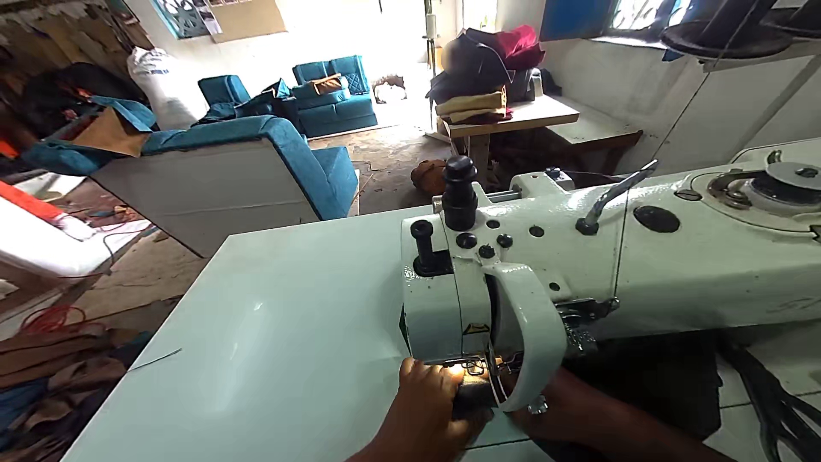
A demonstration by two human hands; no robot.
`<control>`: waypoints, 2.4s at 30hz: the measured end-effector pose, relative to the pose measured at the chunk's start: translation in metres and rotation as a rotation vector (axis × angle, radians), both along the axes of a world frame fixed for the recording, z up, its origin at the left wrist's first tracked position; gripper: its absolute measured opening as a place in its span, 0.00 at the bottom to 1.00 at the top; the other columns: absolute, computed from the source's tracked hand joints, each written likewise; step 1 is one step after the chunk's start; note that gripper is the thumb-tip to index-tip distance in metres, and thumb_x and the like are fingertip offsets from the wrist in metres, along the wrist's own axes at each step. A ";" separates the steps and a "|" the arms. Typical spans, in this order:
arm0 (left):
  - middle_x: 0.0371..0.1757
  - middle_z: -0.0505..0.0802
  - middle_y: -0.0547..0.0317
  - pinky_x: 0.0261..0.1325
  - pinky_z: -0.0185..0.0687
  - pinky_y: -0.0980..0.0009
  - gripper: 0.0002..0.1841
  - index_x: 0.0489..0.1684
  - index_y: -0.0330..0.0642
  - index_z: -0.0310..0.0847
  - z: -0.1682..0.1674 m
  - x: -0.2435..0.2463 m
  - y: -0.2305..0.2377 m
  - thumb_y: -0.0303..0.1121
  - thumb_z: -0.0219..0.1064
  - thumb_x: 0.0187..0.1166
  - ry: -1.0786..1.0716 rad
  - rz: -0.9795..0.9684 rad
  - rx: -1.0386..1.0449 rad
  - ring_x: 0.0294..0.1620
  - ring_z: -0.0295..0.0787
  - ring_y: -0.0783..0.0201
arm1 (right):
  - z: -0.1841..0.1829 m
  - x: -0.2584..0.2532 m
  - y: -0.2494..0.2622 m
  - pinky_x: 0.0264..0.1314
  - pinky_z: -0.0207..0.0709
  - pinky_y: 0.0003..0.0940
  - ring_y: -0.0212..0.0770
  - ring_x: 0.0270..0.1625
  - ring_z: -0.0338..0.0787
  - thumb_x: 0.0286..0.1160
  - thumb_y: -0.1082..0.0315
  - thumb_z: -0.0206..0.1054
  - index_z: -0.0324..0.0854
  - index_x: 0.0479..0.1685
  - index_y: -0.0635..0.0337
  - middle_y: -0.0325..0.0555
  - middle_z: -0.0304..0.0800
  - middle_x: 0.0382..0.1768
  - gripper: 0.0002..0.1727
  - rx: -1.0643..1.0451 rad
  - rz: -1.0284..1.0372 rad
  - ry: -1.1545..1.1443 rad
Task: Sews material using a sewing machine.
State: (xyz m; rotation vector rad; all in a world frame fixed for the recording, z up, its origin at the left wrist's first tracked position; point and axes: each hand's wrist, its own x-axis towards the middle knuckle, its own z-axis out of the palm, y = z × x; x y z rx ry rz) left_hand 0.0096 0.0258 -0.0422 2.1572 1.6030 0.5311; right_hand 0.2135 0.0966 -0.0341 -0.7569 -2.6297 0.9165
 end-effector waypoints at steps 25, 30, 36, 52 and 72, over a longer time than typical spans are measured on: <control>0.40 0.95 0.58 0.52 0.83 0.52 0.07 0.42 0.47 0.89 0.002 -0.015 -0.006 0.29 0.63 0.78 0.299 -0.267 0.310 0.49 0.92 0.53 | -0.015 0.007 0.001 0.56 0.80 0.61 0.53 0.46 0.94 0.73 0.71 0.66 0.91 0.34 0.58 0.49 0.93 0.34 0.07 0.301 0.218 0.021; 0.38 0.95 0.58 0.51 0.83 0.53 0.07 0.36 0.47 0.92 0.008 -0.005 -0.010 0.27 0.66 0.76 0.395 -0.221 0.300 0.47 0.93 0.54 | -0.020 0.005 0.001 0.57 0.80 0.61 0.52 0.48 0.94 0.76 0.69 0.64 0.92 0.36 0.55 0.47 0.94 0.36 0.09 0.345 0.256 0.015; 0.43 0.95 0.58 0.52 0.84 0.52 0.08 0.38 0.49 0.93 0.010 -0.009 -0.010 0.28 0.66 0.77 0.327 -0.254 0.244 0.51 0.92 0.54 | -0.020 0.004 -0.005 0.60 0.79 0.61 0.51 0.48 0.94 0.77 0.66 0.64 0.93 0.37 0.54 0.46 0.95 0.38 0.10 0.362 0.186 0.022; 0.31 0.93 0.64 0.45 0.84 0.61 0.06 0.28 0.53 0.91 -0.009 -0.008 0.001 0.29 0.70 0.69 0.409 -0.138 0.549 0.40 0.92 0.60 | -0.018 0.004 -0.013 0.58 0.81 0.60 0.51 0.45 0.95 0.74 0.66 0.65 0.90 0.31 0.58 0.50 0.94 0.34 0.09 0.404 -0.120 0.059; 0.34 0.95 0.51 0.50 0.83 0.42 0.07 0.35 0.42 0.94 -0.007 -0.009 0.004 0.30 0.74 0.63 0.205 -0.019 0.298 0.43 0.94 0.44 | -0.014 -0.001 -0.007 0.44 0.85 0.57 0.58 0.42 0.95 0.75 0.70 0.62 0.89 0.34 0.64 0.57 0.93 0.32 0.11 0.339 -0.120 0.010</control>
